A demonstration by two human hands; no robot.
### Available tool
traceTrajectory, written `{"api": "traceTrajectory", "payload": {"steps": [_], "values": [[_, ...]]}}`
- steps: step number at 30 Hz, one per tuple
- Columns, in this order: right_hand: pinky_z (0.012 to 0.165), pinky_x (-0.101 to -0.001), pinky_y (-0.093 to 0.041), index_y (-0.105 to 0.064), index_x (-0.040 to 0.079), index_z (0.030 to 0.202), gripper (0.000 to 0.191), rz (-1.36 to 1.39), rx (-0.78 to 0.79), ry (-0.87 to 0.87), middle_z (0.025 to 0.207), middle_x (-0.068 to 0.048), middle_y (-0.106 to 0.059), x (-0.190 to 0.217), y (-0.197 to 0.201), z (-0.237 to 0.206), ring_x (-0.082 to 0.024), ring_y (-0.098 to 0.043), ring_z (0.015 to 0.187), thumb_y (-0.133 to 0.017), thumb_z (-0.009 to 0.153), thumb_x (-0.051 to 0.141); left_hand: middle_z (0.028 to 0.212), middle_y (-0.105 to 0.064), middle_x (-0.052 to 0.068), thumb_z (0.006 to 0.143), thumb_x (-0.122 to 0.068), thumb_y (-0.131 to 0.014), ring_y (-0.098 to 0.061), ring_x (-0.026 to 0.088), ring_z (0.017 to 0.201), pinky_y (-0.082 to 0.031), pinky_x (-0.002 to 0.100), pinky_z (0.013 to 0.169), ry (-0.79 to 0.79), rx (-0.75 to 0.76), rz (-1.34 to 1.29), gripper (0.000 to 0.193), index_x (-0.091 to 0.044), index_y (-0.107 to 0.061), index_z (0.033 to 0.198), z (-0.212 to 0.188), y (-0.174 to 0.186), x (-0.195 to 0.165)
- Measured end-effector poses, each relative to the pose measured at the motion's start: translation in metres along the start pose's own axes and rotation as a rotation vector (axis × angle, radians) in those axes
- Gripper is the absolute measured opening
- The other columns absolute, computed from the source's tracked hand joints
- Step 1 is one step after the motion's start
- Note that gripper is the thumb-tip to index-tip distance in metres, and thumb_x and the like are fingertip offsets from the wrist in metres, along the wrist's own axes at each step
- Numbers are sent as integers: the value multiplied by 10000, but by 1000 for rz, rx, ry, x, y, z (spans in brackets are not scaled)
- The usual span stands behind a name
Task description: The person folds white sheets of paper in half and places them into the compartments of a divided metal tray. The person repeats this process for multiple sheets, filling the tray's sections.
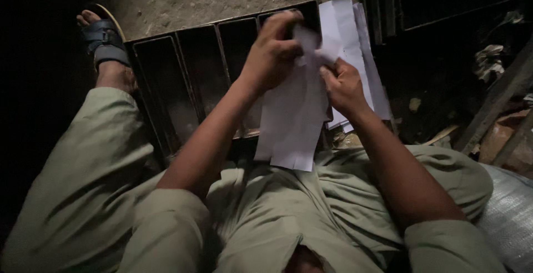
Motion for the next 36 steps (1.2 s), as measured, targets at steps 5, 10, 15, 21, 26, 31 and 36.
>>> {"api": "traceTrajectory", "payload": {"steps": [5, 10, 15, 21, 26, 31, 36], "values": [[816, -378, -558, -596, 16, 1426, 395, 70, 23, -16, 1081, -126, -696, 6, 4, -2, -226, -663, 937, -453, 1115, 214, 1261, -701, 71, 904, -47, -661, -694, 271, 1197, -605, 390, 972, 156, 88, 10, 294, -139, -621, 1181, 10, -4, -13], [820, -531, -545, -537, 65, 1421, 359, -838, 16, 365, 1040, -230, -726, 18, 3, -7, -434, -704, 916, -511, 1088, 197, 1112, -672, 115, 883, -133, -699, -682, 303, 1098, -603, 457, 857, -433, 113, 400, 235, -97, -570, 1076, 0, -27, -31], [722, -553, -534, -187, 7, 1594, 754, -847, 138, -24, 766, -257, -677, 3, 1, -18, -449, -671, 712, -589, 1001, 241, 996, -681, 93, 901, -54, -680, -674, 328, 945, -586, 434, 700, -44, 69, 418, 176, -77, -617, 1063, 30, -16, 51], [647, -526, -539, -51, 47, 1624, 923, -923, 481, 14, 750, -224, -673, 27, -19, -63, -414, -649, 655, -643, 965, 304, 911, -669, 121, 859, -116, -699, -674, 331, 878, -569, 475, 687, 45, 127, 721, 129, -91, -652, 977, 55, -34, 99], [722, -463, -557, -230, 329, 1612, 874, -978, 684, -246, 850, -162, -708, 58, 3, -84, -301, -677, 727, -625, 878, 67, 1045, -628, 139, 850, -46, -656, -631, 344, 977, -554, 467, 804, 38, 57, 641, 226, -73, -637, 1073, 36, -15, 66], [723, -429, -570, -312, 413, 1620, 1089, -789, 649, -283, 932, -109, -716, 46, 12, -91, -256, -706, 753, -577, 697, -100, 1230, -617, 240, 719, -215, -671, -518, 416, 1304, -296, 646, 1107, -330, 302, 599, 423, -90, -661, 1123, -71, 10, -32], [743, -436, -576, -588, 291, 1392, 539, -747, 622, -40, 935, -159, -746, 0, -17, -81, -324, -716, 804, -592, 886, 105, 1103, -622, 199, 766, -202, -710, -476, 397, 1331, -179, 626, 1236, -165, 452, 181, 205, -57, -708, 911, -128, -9, -52]]}}
Point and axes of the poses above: each hand's wrist, its own z-axis towards the middle knuckle, its own y-axis out of the back of the hand, x = y × z, the point moved 4 cm from there along z, towards the middle knuckle
